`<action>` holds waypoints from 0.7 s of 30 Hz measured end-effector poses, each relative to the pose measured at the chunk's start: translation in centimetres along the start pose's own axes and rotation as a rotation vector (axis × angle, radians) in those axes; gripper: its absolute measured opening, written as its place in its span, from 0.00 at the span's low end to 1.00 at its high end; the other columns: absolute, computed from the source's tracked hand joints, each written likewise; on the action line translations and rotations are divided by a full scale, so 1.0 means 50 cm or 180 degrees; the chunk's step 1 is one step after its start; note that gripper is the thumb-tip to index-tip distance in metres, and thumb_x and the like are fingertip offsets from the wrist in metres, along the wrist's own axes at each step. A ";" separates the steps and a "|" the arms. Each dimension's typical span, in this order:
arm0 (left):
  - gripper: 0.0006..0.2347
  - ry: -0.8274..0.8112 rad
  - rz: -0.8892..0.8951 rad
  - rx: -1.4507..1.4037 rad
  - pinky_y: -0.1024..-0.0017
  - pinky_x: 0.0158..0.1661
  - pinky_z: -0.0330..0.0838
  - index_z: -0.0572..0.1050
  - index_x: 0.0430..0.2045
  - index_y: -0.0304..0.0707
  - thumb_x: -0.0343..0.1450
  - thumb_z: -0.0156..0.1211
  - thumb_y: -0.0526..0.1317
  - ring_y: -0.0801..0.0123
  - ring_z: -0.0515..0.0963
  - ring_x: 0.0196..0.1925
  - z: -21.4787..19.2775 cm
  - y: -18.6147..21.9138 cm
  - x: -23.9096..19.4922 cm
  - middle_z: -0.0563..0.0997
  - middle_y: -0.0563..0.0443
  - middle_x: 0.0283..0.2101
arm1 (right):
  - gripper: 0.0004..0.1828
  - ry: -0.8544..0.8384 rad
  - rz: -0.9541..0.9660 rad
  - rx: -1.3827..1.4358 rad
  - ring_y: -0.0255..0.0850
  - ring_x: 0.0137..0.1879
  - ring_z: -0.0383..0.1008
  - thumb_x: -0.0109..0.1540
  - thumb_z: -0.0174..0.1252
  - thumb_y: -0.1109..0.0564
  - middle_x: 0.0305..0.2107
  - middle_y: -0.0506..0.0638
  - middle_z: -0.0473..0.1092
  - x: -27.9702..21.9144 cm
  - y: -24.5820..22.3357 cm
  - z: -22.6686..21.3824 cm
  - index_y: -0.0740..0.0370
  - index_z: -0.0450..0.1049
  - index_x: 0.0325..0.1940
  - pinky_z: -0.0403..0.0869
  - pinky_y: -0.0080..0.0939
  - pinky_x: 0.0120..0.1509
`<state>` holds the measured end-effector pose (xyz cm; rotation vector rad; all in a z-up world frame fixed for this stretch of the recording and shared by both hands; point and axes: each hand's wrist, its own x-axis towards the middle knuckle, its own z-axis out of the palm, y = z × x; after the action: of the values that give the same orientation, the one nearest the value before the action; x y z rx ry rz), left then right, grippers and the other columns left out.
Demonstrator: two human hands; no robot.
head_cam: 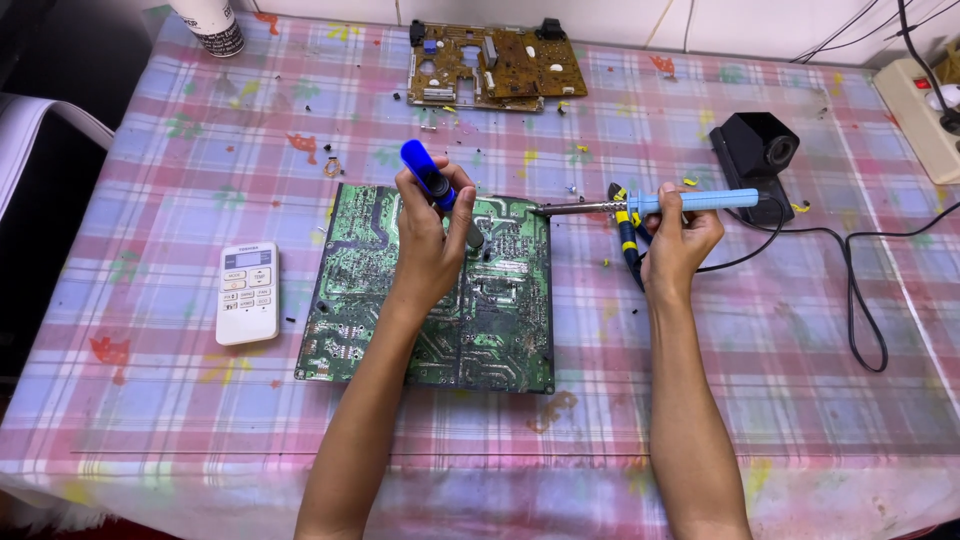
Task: The person uses a soldering iron and a desoldering pump to remove solder from a green circuit board. They repeatedly heat solder joints and use the pump to extract molten solder, working across multiple points on the board.
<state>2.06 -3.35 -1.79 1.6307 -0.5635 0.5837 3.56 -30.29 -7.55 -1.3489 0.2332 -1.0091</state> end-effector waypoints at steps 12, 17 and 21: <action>0.11 -0.0461 -0.0550 0.0284 0.61 0.34 0.76 0.52 0.44 0.31 0.73 0.40 0.38 0.50 0.79 0.38 -0.030 0.061 0.016 0.72 0.40 0.35 | 0.05 -0.1492 -0.0382 -0.0941 0.34 0.17 0.66 0.58 0.61 0.65 0.14 0.54 0.64 0.067 -0.129 0.065 0.70 0.73 0.30 0.69 0.34 0.24; 0.11 -0.0447 -0.0543 0.0279 0.61 0.34 0.76 0.51 0.44 0.30 0.74 0.40 0.38 0.48 0.79 0.38 -0.039 0.064 0.019 0.72 0.40 0.34 | 0.06 -0.2104 -0.0555 -0.1314 0.32 0.17 0.65 0.59 0.60 0.62 0.12 0.50 0.62 0.067 -0.207 0.114 0.68 0.72 0.30 0.68 0.32 0.26; 0.12 -0.0410 -0.0596 0.0385 0.61 0.33 0.76 0.52 0.44 0.30 0.73 0.41 0.38 0.49 0.79 0.37 -0.044 0.063 0.020 0.72 0.40 0.33 | 0.07 -0.2177 -0.0712 -0.1405 0.32 0.19 0.66 0.59 0.60 0.61 0.14 0.50 0.63 0.060 -0.212 0.120 0.69 0.72 0.32 0.67 0.31 0.27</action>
<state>0.62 -1.59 1.47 1.8223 -0.4701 0.3823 4.36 -27.13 4.58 -2.0781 -0.2320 -0.6362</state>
